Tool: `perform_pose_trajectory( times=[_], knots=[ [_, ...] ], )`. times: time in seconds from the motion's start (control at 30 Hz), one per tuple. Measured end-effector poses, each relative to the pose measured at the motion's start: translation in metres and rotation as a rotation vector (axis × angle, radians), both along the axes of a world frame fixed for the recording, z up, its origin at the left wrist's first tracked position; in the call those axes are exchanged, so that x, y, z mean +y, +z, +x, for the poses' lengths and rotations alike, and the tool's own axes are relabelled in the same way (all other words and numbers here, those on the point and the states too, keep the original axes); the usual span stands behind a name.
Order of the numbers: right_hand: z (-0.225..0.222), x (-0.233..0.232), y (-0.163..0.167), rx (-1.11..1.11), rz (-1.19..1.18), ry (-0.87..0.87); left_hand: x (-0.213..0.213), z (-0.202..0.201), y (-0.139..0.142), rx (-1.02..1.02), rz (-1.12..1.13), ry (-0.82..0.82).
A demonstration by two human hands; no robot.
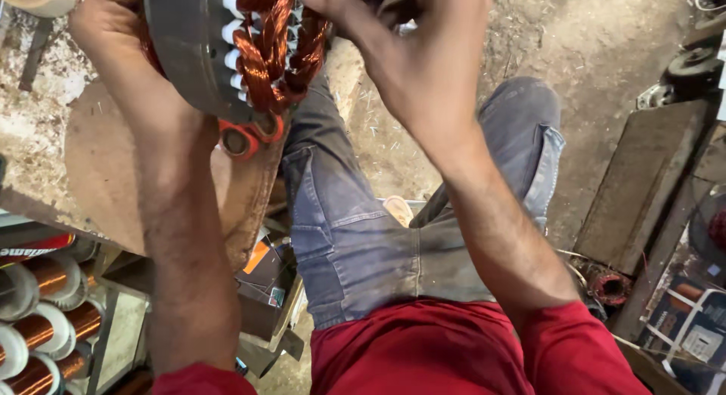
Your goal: The person winds copper wire around a motor stator, secures the wire with white tape, and uses a hammer to tap the stator. The person uses scissors to cut tape and a screwdriver to adjust the wire.
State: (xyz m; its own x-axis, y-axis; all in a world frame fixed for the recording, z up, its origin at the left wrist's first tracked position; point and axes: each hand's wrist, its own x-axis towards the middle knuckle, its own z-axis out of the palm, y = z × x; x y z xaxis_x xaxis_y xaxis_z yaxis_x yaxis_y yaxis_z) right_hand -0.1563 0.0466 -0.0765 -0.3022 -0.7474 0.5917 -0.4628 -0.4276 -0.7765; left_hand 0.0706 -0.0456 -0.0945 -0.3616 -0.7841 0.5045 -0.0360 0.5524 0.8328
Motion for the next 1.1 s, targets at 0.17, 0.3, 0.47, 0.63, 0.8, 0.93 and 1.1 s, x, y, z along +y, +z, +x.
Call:
perform_pose_trajectory(
  times=[0.17, 0.3, 0.47, 0.63, 0.8, 0.93, 1.1],
  knots=[
    [-0.001, 0.024, -0.003, 0.330, -0.155, 0.127, 0.001, 0.004, 0.018, -0.065, 0.031, -0.040],
    [-0.018, 0.009, -0.013, 0.701, -0.337, 0.256, 0.006, 0.006, 0.040, -0.178, 0.080, -0.117],
    [-0.043, -0.021, -0.011, 0.926, -0.524, 0.295, 0.007, -0.006, 0.055, -0.224, 0.170, -0.114],
    [-0.051, -0.039, -0.001, 0.925, -0.595, 0.398, 0.006, -0.013, 0.056, -0.163, 0.329, -0.036],
    [-0.062, -0.053, 0.014, 0.998, -0.660, 0.516, -0.004, -0.010, 0.058, -0.197, 0.227, -0.177],
    [-0.056, -0.061, 0.014, 0.972, -0.635, 0.532, -0.025, -0.006, 0.056, -0.216, 0.229, -0.311],
    [-0.052, -0.058, 0.005, 0.900, -0.652, 0.487, -0.029, 0.006, 0.050, -0.415, 0.146, -0.271]
  ],
)
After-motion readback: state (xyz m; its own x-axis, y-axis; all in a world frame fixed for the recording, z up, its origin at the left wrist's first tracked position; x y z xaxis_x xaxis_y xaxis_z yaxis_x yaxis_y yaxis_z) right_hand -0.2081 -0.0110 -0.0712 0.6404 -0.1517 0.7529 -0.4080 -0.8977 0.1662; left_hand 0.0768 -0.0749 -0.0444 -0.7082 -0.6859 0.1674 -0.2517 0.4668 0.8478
